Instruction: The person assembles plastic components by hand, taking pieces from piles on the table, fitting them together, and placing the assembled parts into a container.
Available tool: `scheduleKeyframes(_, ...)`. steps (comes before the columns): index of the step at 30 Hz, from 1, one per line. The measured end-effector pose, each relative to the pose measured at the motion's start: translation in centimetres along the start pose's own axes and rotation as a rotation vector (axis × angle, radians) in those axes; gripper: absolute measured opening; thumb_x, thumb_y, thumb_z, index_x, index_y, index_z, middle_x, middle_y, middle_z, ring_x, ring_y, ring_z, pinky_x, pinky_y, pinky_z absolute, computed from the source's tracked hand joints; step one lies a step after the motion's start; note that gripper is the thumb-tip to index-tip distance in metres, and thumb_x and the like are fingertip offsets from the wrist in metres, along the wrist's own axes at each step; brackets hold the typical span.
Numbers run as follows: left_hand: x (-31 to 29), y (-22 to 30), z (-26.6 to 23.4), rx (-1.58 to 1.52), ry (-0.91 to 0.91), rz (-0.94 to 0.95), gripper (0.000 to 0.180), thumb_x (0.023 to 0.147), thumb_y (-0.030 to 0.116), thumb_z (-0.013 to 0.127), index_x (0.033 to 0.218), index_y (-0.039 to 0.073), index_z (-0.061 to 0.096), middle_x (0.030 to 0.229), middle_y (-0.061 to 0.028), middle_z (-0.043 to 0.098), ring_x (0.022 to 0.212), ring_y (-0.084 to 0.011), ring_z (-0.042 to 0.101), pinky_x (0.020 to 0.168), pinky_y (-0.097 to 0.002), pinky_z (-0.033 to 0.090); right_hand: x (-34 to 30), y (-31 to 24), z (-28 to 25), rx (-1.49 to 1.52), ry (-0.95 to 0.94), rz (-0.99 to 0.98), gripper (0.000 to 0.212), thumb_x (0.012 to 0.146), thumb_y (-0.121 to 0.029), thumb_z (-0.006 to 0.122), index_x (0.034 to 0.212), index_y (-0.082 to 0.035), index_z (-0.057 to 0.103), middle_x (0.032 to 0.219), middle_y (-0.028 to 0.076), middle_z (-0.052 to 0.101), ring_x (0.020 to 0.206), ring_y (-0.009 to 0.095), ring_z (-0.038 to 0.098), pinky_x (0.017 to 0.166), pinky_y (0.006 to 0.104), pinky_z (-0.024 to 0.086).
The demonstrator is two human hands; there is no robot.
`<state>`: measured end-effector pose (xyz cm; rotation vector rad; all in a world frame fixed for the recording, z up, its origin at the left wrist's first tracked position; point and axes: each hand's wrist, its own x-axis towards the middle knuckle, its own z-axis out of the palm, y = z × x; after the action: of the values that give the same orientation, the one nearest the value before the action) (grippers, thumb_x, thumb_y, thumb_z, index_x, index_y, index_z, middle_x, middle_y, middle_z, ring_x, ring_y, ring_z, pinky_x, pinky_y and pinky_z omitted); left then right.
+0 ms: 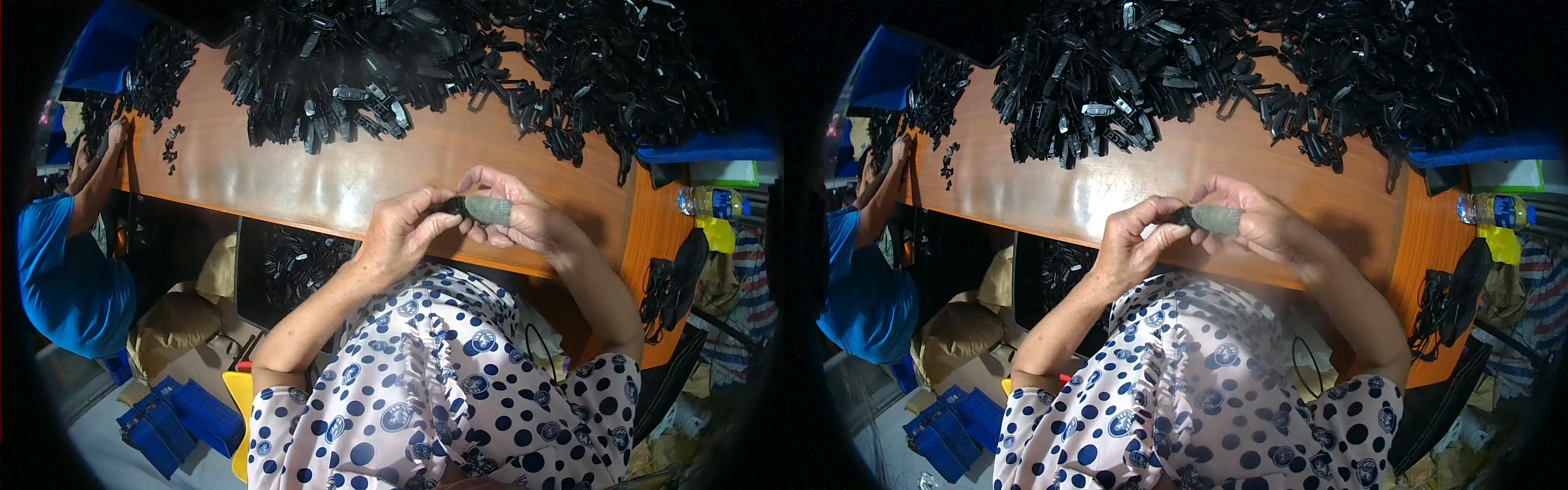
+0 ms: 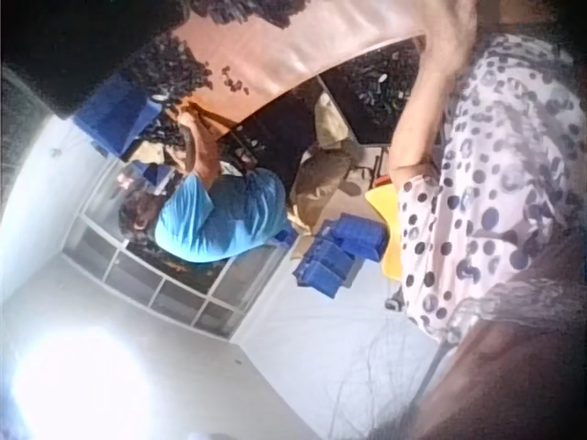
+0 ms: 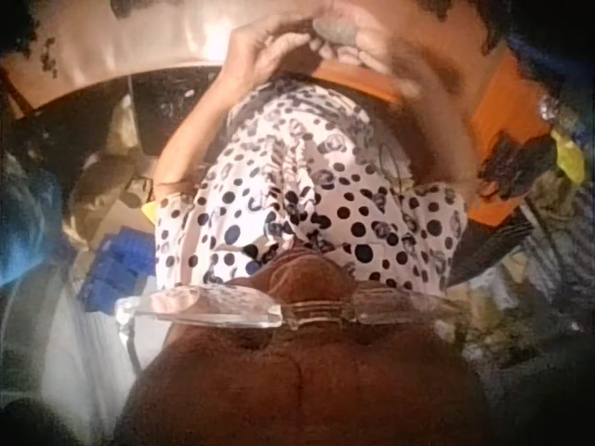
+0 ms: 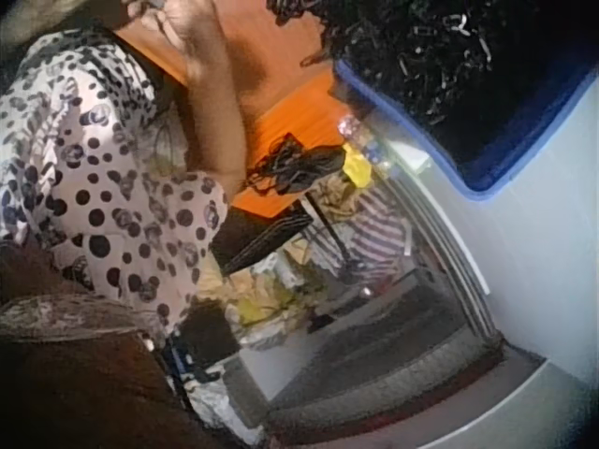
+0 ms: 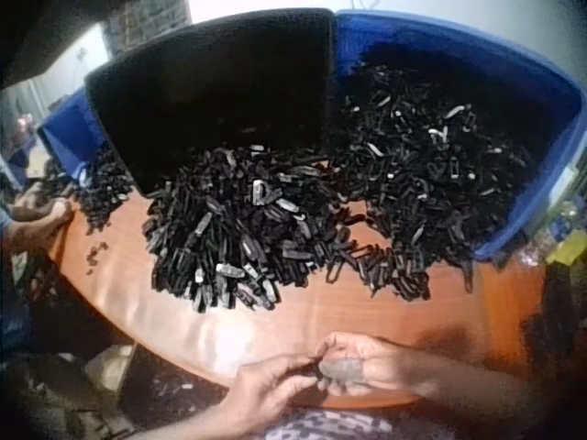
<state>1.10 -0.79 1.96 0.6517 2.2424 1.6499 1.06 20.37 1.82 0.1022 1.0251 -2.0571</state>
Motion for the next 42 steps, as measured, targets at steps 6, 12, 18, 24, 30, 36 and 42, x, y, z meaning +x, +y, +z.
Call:
scheduleKeyframes(6, 1.1, -0.8, 1.4, -0.773, 0.249, -0.143, 0.023, 0.085, 0.013, 0.068, 0.105, 0.003, 0.064, 0.118, -0.0012, 0.049, 0.100, -0.0115, 0.052, 0.087, -0.0240, 0.046, 0.8, -0.9, 1.4, -0.300, 0.028, -0.182, 0.057, 0.092, -0.014, 0.054, 0.142, -0.002, 0.028, 0.114, 0.009, 0.054, 0.089, 0.011, 0.058, 0.076, 0.0231, 0.047)
scheduleKeyframes(12, 2.0, -1.2, 2.4, -0.833, 0.234, -0.246, 0.030, 0.088, 0.022, 0.066, 0.112, 0.004, 0.061, 0.115, -0.0011, 0.051, 0.105, -0.0110, 0.051, 0.086, -0.0235, 0.045, 2.1, 0.1, 1.2, -0.091, 0.001, -0.298, 0.058, 0.095, -0.016, 0.050, 0.145, -0.002, 0.024, 0.119, 0.005, 0.052, 0.090, 0.010, 0.057, 0.078, 0.0213, 0.047)
scheduleKeyframes(18, 2.9, -2.1, 1.9, -1.045, 0.219, -0.407, 0.022, 0.093, 0.016, 0.057, 0.110, 0.001, 0.055, 0.083, -0.0087, 0.061, 0.066, -0.0187, 0.063, 0.065, -0.0317, 0.054, 3.5, 0.9, 1.1, -0.409, 0.220, -0.304, 0.056, 0.094, -0.012, 0.050, 0.145, -0.007, 0.028, 0.110, 0.003, 0.054, 0.077, 0.004, 0.053, 0.066, 0.0166, 0.043)
scheduleKeyframes(24, 3.0, -2.7, 0.8, -1.230, 0.146, -0.328, 0.022, 0.093, 0.015, 0.056, 0.110, 0.000, 0.054, 0.072, -0.0071, 0.055, 0.052, -0.0182, 0.056, 0.053, -0.0368, 0.055, 3.7, 0.0, 1.5, -0.276, 0.095, -0.291, 0.067, 0.089, -0.005, 0.054, 0.148, -0.012, 0.023, 0.084, 0.001, 0.056, 0.070, 0.008, 0.056, 0.062, 0.0203, 0.046)
scheduleKeyframes(30, 4.2, -1.7, 0.5, -1.055, 0.151, -0.213, 0.022, 0.093, 0.013, 0.056, 0.111, 0.001, 0.054, 0.075, -0.0081, 0.055, 0.057, -0.0196, 0.058, 0.052, -0.0375, 0.054, 4.7, 0.0, -0.2, -0.323, 0.023, -0.393, 0.072, 0.087, -0.001, 0.055, 0.149, -0.012, 0.019, 0.083, 0.003, 0.056, 0.073, 0.008, 0.056, 0.062, 0.0191, 0.046)
scheduleKeyframes(36, 4.2, -2.9, 0.8, -1.279, 0.165, -0.310, 0.021, 0.094, 0.013, 0.055, 0.112, 0.001, 0.052, 0.098, -0.0096, 0.056, 0.063, -0.0197, 0.059, 0.056, -0.0349, 0.055, 4.9, -0.3, -0.2, -0.174, 0.130, -0.269, 0.071, 0.087, -0.009, 0.062, 0.147, -0.009, 0.024, 0.085, 0.003, 0.057, 0.077, 0.009, 0.057, 0.065, 0.0210, 0.049)
scheduleKeyframes(42, 4.9, -4.7, -3.6, -0.352, 0.340, -0.146, 0.009, 0.094, 0.010, 0.052, 0.101, 0.004, 0.051, 0.101, -0.0067, 0.055, 0.090, -0.0128, 0.053, 0.076, -0.0286, 0.047, 5.3, -4.5, -5.7, -1.793, 0.376, -0.697, 0.045, 0.088, -0.021, 0.061, 0.128, -0.003, 0.047, 0.109, 0.013, 0.056, 0.093, 0.026, 0.057, 0.073, 0.0310, 0.049)
